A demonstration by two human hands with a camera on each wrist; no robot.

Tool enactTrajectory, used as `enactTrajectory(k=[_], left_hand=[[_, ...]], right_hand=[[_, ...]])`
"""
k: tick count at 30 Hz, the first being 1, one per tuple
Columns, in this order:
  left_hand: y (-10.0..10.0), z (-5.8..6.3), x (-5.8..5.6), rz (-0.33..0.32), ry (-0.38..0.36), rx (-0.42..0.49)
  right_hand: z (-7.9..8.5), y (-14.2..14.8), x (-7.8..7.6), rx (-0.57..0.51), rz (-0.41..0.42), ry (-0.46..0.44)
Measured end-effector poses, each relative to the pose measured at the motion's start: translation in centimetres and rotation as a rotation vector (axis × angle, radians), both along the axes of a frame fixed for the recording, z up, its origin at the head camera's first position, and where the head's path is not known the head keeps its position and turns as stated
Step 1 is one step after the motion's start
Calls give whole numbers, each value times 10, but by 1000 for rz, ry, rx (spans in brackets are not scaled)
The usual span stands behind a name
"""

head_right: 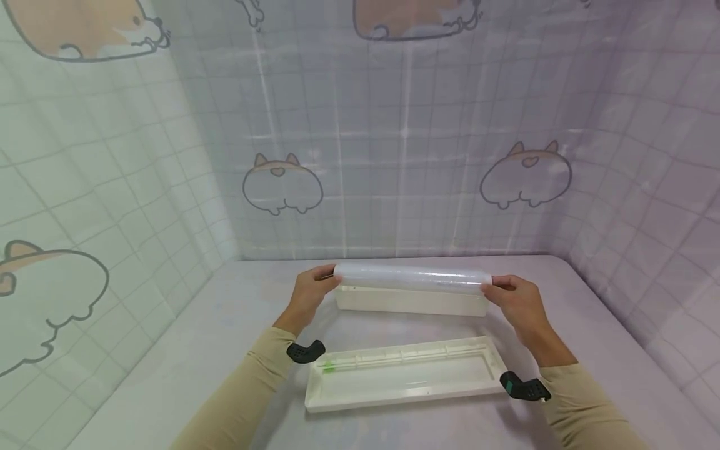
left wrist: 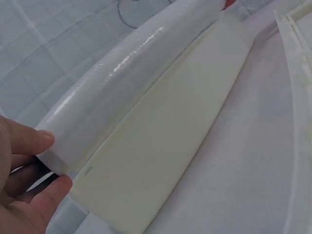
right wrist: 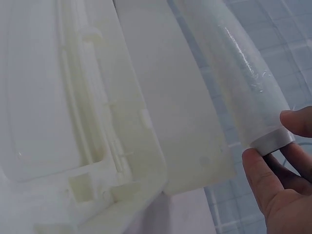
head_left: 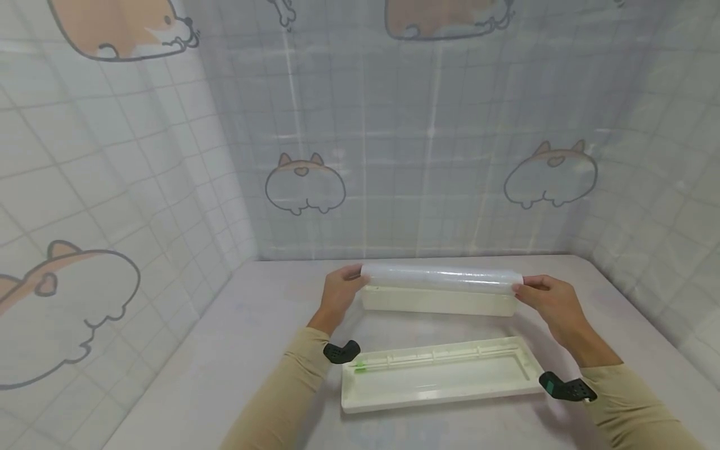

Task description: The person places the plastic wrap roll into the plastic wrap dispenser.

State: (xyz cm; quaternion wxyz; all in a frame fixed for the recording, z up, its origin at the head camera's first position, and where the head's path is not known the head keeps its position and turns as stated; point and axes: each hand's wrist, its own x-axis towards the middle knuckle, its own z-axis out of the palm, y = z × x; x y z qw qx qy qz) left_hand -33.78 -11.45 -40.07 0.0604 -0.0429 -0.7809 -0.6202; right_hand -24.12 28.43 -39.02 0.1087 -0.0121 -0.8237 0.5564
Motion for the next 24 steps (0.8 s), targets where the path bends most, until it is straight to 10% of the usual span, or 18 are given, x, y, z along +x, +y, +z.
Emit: enactTrajectory(k=[24], left_hand=[[5,0,-9,36,18,-18]], right_hand=[[-5,-1,-8,67,-20,-38]])
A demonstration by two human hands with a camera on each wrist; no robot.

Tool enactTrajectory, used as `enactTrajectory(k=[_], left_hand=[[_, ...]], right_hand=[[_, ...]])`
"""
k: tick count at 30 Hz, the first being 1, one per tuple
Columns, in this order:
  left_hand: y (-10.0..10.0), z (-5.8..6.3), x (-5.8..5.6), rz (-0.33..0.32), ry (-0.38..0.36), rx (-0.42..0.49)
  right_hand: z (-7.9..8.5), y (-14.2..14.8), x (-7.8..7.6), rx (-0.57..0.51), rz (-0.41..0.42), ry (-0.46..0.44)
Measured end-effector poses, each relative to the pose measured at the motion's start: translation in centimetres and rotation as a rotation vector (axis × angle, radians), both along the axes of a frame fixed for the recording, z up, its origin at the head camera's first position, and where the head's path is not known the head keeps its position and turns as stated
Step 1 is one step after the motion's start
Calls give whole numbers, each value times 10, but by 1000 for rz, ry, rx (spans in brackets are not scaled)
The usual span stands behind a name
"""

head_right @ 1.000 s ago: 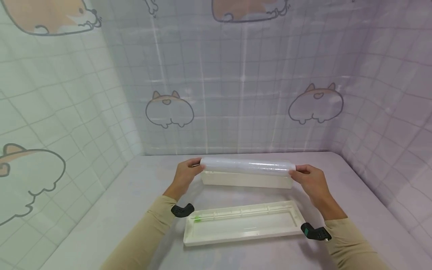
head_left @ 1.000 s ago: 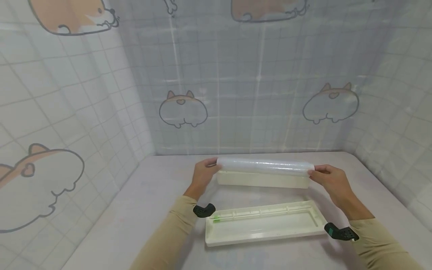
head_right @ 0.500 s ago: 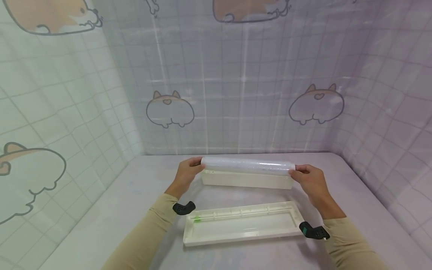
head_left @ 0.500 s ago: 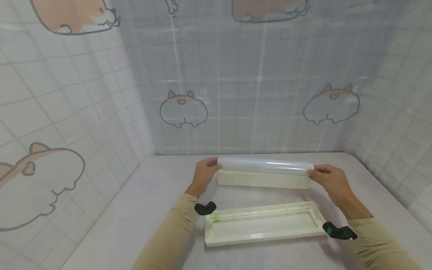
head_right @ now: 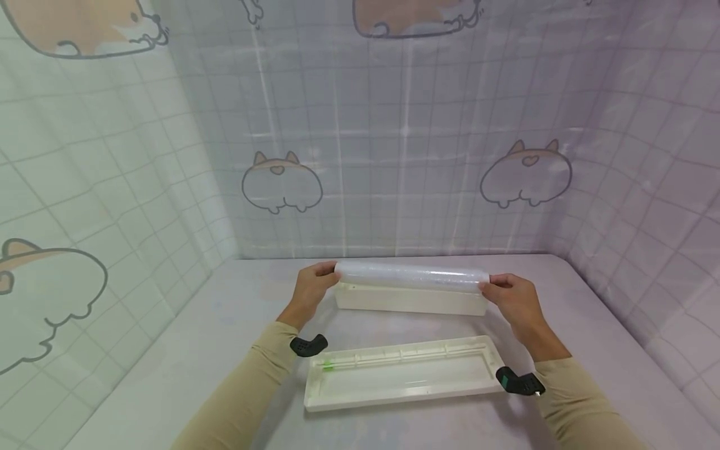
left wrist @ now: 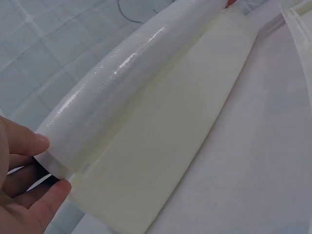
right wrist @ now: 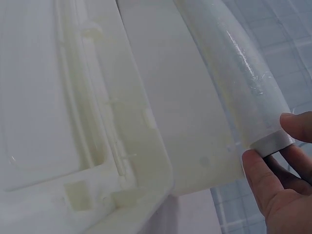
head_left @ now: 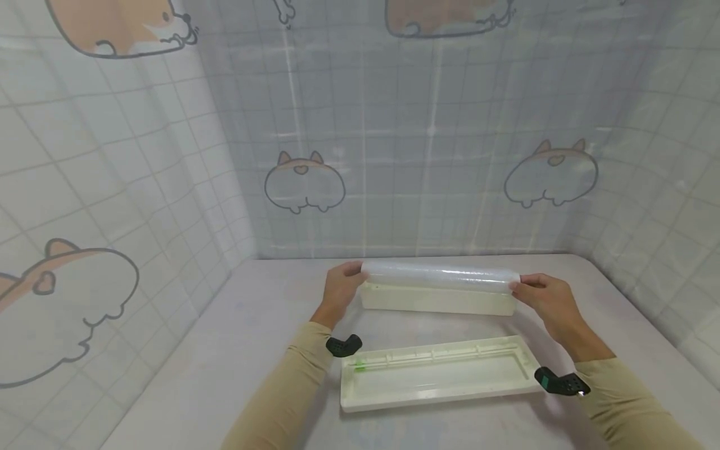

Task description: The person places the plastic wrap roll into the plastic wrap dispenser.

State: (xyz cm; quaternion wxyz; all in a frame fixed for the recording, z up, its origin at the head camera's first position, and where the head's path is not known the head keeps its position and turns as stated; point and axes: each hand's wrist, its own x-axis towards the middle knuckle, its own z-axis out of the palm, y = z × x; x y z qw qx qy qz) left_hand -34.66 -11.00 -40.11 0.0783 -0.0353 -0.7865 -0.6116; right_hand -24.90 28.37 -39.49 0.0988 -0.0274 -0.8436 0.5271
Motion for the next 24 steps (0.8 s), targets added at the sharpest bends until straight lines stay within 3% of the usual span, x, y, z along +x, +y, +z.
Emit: enactTrajectory(k=[6,11,15,19,24], left_hand=[[0,1,-2,0,14,-12],[-1,-2,-2,21,13,-94],[-2,-7,-2,-3,27,-156],[-3,-9,-3,-32,46,-168],[-3,-6,-4,-13,55,-201]], right_hand=[[3,-1,-1,-28,8,0],[0,-2,-1,-25,2,-22],[-3,-1,-1,-18,-5,-17],[-4,-1,0,2,-7,-5],[-3,-3,0,16,-4,8]])
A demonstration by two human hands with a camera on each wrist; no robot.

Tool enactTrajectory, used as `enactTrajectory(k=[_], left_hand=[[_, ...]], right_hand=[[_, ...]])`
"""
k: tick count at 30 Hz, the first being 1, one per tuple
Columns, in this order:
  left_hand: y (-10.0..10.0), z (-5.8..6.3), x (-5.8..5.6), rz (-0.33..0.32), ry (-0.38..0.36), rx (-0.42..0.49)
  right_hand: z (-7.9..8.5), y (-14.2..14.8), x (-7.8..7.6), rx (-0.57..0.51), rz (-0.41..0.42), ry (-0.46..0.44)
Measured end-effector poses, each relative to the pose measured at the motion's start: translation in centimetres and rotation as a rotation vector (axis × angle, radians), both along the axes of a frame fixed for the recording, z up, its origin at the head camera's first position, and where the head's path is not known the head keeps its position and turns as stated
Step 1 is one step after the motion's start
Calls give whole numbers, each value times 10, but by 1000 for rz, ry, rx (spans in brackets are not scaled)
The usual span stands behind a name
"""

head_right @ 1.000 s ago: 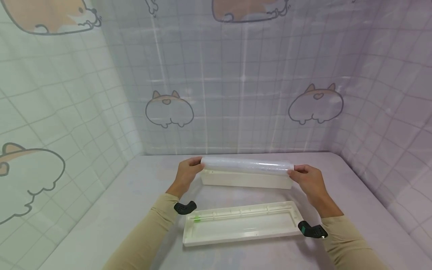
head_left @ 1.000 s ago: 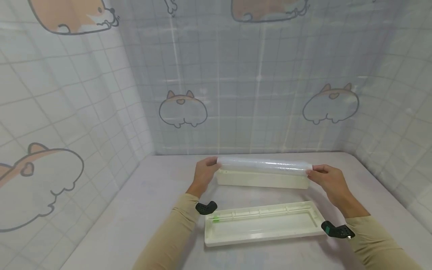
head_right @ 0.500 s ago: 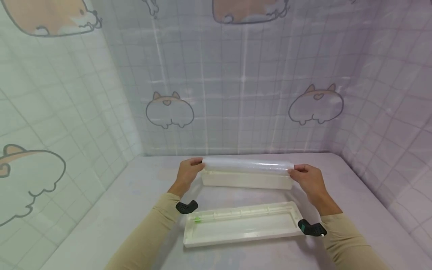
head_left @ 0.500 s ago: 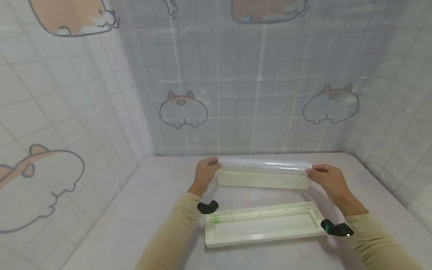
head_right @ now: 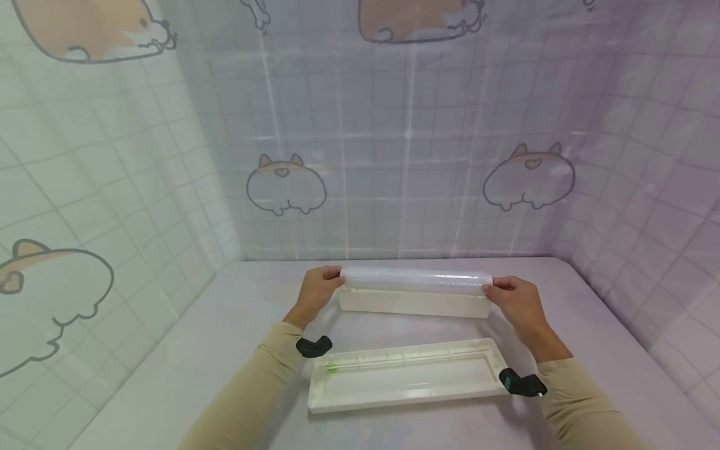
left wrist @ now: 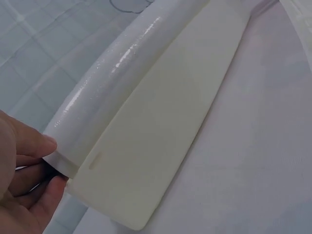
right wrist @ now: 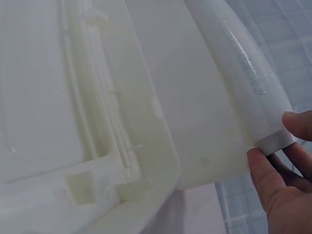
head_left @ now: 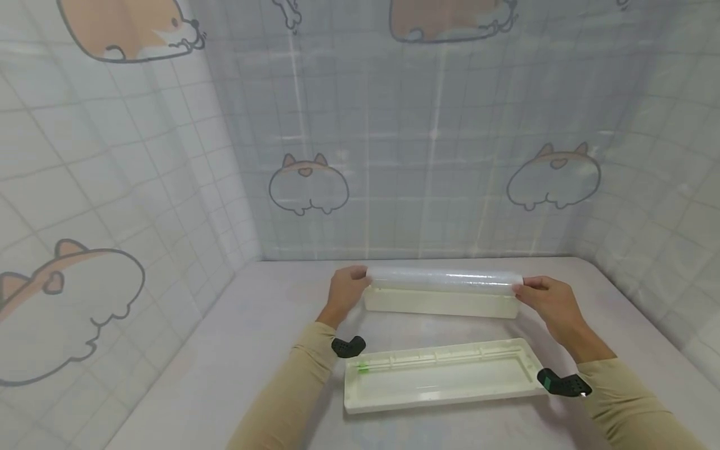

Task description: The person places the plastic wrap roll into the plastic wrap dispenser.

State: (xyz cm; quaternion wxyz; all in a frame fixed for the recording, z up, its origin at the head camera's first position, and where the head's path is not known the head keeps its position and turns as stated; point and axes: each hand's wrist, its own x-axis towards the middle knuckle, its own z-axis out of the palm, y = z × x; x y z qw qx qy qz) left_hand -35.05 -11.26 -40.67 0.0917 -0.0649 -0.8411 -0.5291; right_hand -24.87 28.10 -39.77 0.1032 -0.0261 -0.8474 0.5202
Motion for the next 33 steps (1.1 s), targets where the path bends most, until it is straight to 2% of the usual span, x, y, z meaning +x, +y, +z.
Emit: enactTrajectory(k=[16,24,28,33], left_hand=[[3,10,1,58,-107,-8],[4,15,-3,85,-165,13],[5,16,-5,100,-169,6],[4,17,-5,120,-147,-45]], right_hand=[[-1,-1,-1,17,-1,-11],[1,-1,-1,29,0,4],[1,0,-1,35,-1,-5],[1,0,-2,47,5,-12]])
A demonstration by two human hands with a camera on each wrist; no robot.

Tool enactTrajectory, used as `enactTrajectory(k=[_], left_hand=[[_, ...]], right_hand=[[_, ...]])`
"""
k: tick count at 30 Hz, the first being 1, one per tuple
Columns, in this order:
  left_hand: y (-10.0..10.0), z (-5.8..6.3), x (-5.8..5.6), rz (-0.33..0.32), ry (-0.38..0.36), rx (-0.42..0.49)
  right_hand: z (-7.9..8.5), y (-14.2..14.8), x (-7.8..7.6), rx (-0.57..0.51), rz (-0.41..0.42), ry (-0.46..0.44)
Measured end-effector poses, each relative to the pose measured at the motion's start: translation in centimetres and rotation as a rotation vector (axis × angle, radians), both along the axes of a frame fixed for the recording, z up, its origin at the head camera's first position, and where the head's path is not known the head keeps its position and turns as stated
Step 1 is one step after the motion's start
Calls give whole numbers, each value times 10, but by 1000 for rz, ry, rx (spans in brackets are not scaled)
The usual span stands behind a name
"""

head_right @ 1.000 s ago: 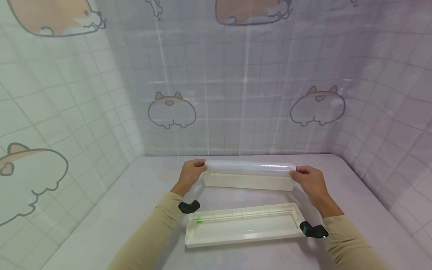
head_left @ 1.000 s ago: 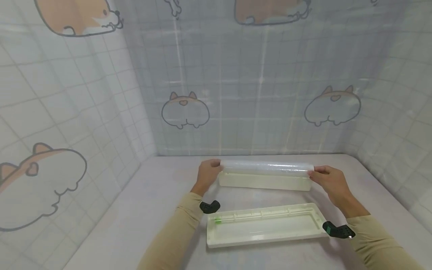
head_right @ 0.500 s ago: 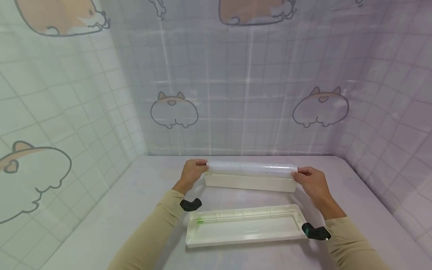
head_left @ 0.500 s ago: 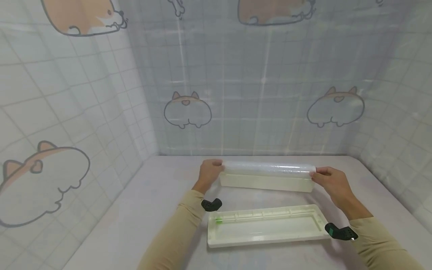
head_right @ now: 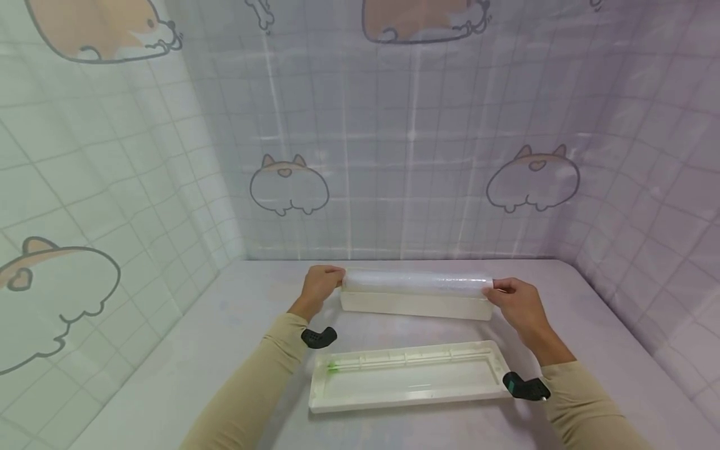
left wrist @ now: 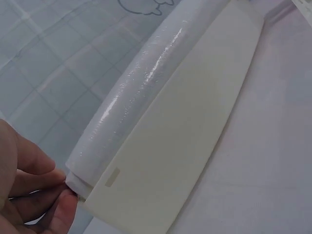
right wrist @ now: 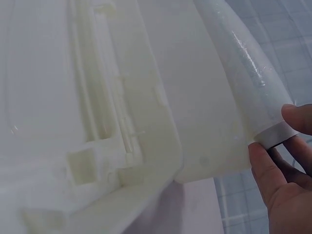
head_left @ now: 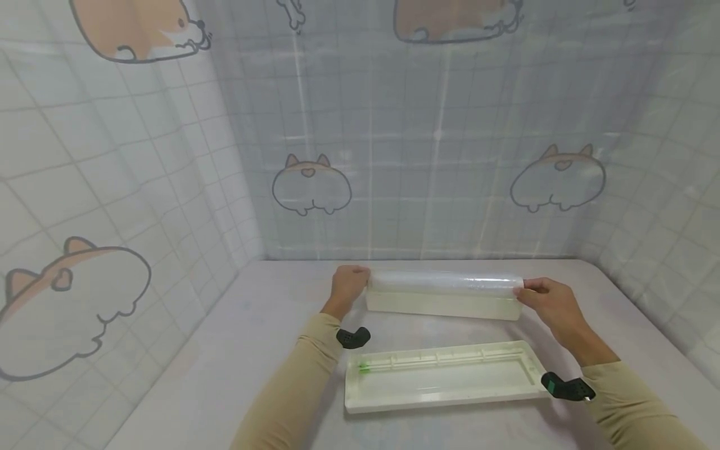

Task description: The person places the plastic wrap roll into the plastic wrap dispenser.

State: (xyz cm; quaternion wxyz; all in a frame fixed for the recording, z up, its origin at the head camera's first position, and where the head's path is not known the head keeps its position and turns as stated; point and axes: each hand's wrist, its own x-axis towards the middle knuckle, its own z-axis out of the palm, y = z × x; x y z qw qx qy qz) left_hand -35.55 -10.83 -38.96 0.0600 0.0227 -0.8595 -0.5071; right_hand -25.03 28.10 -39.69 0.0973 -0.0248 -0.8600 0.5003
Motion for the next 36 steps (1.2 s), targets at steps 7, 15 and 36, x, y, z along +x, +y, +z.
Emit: enactTrajectory(k=[7,15,36], left_hand=[[-2,0,2,2,9,-5],[-3,-4,1,8,-7,18],[-6,-18,0,-87,18,-32]], right_hand=[[1,0,0,17,8,-3],[1,0,-1,17,-5,5],[5,-4,-6,84,-18,54]])
